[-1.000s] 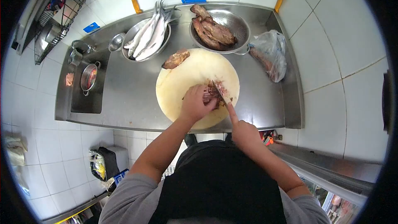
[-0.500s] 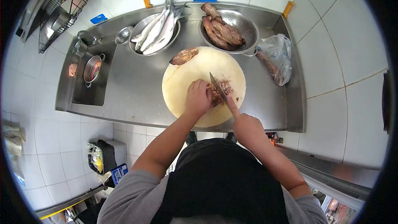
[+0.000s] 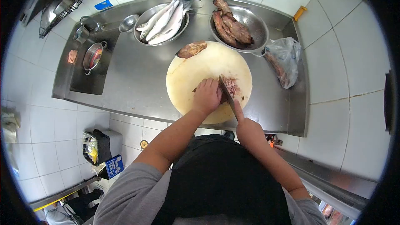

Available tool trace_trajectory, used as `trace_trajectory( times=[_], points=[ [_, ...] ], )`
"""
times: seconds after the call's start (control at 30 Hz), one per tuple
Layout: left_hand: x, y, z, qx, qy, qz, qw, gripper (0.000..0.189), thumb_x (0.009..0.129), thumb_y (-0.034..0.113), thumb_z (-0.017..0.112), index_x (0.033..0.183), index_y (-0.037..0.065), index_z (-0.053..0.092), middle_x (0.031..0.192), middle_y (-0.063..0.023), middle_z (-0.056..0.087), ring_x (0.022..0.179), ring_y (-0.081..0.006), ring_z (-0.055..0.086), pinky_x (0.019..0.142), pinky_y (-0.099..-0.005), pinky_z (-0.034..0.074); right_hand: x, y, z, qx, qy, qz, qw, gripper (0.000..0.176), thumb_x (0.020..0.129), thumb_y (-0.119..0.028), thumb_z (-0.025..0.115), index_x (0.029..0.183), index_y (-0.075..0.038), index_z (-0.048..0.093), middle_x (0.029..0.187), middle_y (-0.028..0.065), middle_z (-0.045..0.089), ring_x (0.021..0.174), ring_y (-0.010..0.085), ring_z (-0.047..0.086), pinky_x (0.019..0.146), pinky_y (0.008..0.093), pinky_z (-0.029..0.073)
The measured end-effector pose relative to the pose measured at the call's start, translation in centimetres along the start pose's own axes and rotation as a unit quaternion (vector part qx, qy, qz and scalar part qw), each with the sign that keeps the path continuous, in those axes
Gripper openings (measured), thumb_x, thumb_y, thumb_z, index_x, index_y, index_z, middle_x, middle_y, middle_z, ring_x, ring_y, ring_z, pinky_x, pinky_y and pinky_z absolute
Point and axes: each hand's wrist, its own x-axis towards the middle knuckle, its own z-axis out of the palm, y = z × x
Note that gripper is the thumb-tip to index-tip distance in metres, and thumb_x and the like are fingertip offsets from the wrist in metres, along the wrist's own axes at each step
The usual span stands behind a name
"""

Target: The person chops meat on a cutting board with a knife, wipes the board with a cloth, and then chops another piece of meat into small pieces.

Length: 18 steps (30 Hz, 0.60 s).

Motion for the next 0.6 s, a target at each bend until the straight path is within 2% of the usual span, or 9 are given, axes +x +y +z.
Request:
trace_trajectory(
  times=[0.07,0.13,0.23,0.33,0.4,0.6],
  points=[
    [-0.1,-0.1,0.1,0.005,0.003,-0.002,1.0,0.022,0.086,0.02,0.06,0.102,0.004,0.059,0.102,-0.0146,0.058,0.1,-0.0349,0.056,0.089,-0.0473,0.047,0.4,0.3,-0.4,-0.009,0.004,-0.002,1.0,0.092,0.087,-0.003,0.051,0.161,-0.013,-0.003,0.083,0.023,0.069,0.072,0.039,0.07,0.068,0.0509,0.057],
    [0.1,-0.1,0.0,-0.018,0.043,0.019,0.999,0.019,0.085,0.016,0.061,0.096,0.002,0.057,0.099,-0.017,0.055,0.097,-0.0372,0.055,0.087,-0.0485,0.046,-0.4,-0.3,-2.2,-0.015,0.01,-0.002,1.0,0.092,0.087,-0.003,0.051,0.162,-0.013,-0.002,0.082,0.0227,0.069,0.071,0.0391,0.069,0.067,0.0512,0.056],
    [-0.1,0.2,-0.4,-0.025,0.037,0.012,0.999,0.02,0.085,0.016,0.06,0.099,0.001,0.056,0.1,-0.0176,0.055,0.098,-0.0376,0.054,0.087,-0.0484,0.046,-2.4,-0.7,-4.1,-0.019,-0.032,0.023,0.999,0.092,0.087,-0.003,0.051,0.162,-0.013,-0.001,0.08,0.0218,0.069,0.071,0.0393,0.07,0.068,0.0507,0.057],
    [-0.2,0.1,-0.2,-0.035,0.063,0.016,0.997,0.021,0.084,0.014,0.06,0.1,0.001,0.056,0.101,-0.0183,0.055,0.098,-0.0381,0.054,0.087,-0.0483,0.046,-2.9,-0.4,-4.0,-0.009,-0.004,0.014,1.0,0.092,0.086,-0.003,0.051,0.162,-0.013,0.0,0.081,0.0218,0.07,0.072,0.0387,0.07,0.067,0.0506,0.057],
    [-0.1,0.0,-0.2,-0.034,0.05,0.012,0.998,0.021,0.084,0.014,0.06,0.1,0.0,0.056,0.101,-0.0184,0.055,0.098,-0.0384,0.054,0.087,-0.0483,0.046,-2.2,-0.6,-3.9,-0.004,-0.036,0.014,0.999,0.092,0.086,-0.002,0.051,0.162,-0.013,0.0,0.082,0.0226,0.07,0.072,0.0385,0.071,0.068,0.0509,0.057],
    [-0.1,-0.3,0.2,-0.035,0.035,0.01,0.999,0.02,0.083,0.012,0.06,0.097,-0.001,0.056,0.099,-0.0192,0.056,0.096,-0.0392,0.055,0.087,-0.0483,0.047,-1.0,-1.1,-4.1,-0.028,-0.04,-0.015,0.999,0.089,0.087,-0.003,0.05,0.161,-0.01,0.001,0.087,0.025,0.07,0.077,0.041,0.07,0.071,0.0516,0.056]
  ],
)
